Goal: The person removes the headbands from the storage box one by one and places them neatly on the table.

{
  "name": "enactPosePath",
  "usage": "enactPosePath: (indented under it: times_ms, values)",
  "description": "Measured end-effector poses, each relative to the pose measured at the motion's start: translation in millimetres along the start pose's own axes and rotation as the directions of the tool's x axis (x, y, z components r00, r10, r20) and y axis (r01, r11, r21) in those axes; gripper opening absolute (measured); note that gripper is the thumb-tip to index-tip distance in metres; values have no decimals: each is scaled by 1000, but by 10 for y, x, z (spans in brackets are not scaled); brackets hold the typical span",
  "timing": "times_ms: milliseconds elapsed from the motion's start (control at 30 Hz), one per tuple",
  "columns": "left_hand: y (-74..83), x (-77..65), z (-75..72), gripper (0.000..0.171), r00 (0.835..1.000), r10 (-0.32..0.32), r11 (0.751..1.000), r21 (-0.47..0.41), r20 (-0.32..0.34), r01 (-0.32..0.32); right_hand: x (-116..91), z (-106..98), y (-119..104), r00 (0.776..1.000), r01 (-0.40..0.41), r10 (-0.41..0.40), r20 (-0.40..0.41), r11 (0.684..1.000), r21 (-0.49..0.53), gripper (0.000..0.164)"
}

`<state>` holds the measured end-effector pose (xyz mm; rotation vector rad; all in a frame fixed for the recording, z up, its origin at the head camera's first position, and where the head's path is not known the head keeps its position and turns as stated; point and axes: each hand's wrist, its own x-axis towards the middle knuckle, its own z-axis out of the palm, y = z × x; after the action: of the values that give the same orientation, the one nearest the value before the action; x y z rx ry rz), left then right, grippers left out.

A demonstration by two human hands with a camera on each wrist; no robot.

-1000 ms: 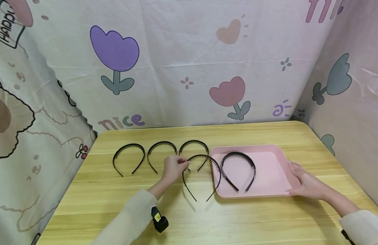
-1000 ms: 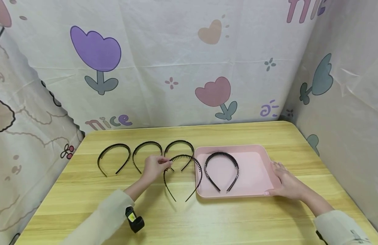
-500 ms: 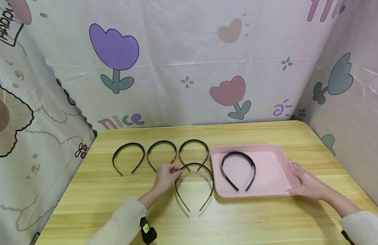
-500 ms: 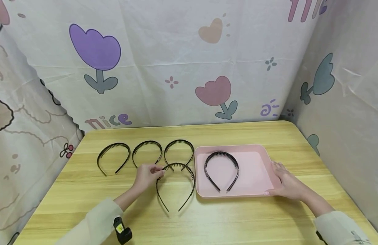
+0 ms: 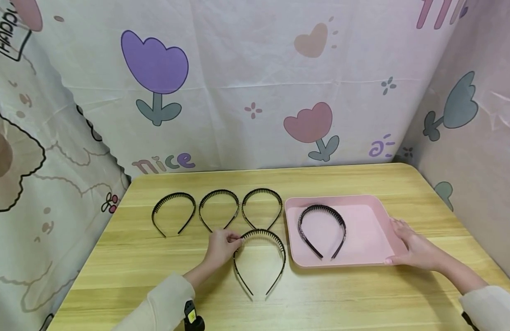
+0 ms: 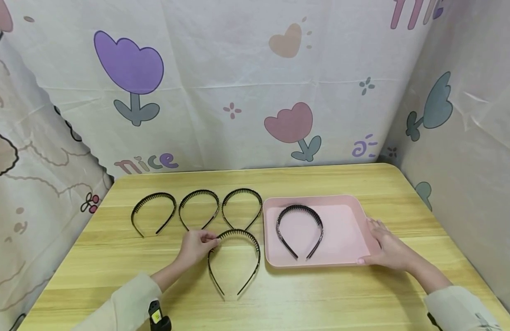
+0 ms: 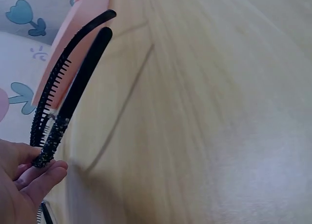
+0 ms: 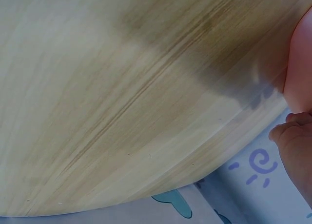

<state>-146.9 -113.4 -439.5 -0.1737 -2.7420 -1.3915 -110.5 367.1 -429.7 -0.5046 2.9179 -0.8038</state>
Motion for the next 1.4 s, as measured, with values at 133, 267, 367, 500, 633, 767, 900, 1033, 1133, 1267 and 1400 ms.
enactPosePath:
  times_ms: [133,267,367,500,633,767,900,1033,1133,1267,1400]
  values:
    - [-4,-32,26,6,1000,19,1000,10,-11,-18,-4,8,14,1000,23,-23,-15,1000,-7,107]
    - [11,-53,44,8,1000,23,999,22,-19,-23,-5,9,12,1000,23,-23,-14,1000,-3,107]
    - [22,-69,54,9,999,43,999,29,-20,-42,-5,7,8,1000,14,-14,-10,1000,-4,107]
    - [29,-83,62,8,998,56,998,29,-19,-55,-6,6,1,1000,-9,9,4,1000,-5,107]
    - [33,-92,65,7,998,56,998,43,-10,-56,-5,6,-5,1000,-24,24,11,1000,0,108]
    - [45,-106,65,6,998,61,995,84,6,-61,0,2,-7,1000,-19,19,6,1000,0,108]
    - [51,-115,71,6,998,52,991,125,26,-55,-2,1,-3,1000,-16,16,3,1000,1,108]
    - [38,-124,81,6,998,58,984,165,34,-62,-5,1,-2,1000,-24,24,9,1000,2,108]
    - [27,-131,86,7,998,59,982,176,36,-64,-5,-1,2,999,-29,29,15,1000,9,108]
    - [11,-139,90,7,997,62,979,191,42,-69,-5,-2,9,999,-29,29,18,999,22,108]
    - [3,-144,92,7,997,65,976,207,44,-73,-6,-1,10,999,-29,28,18,999,23,108]
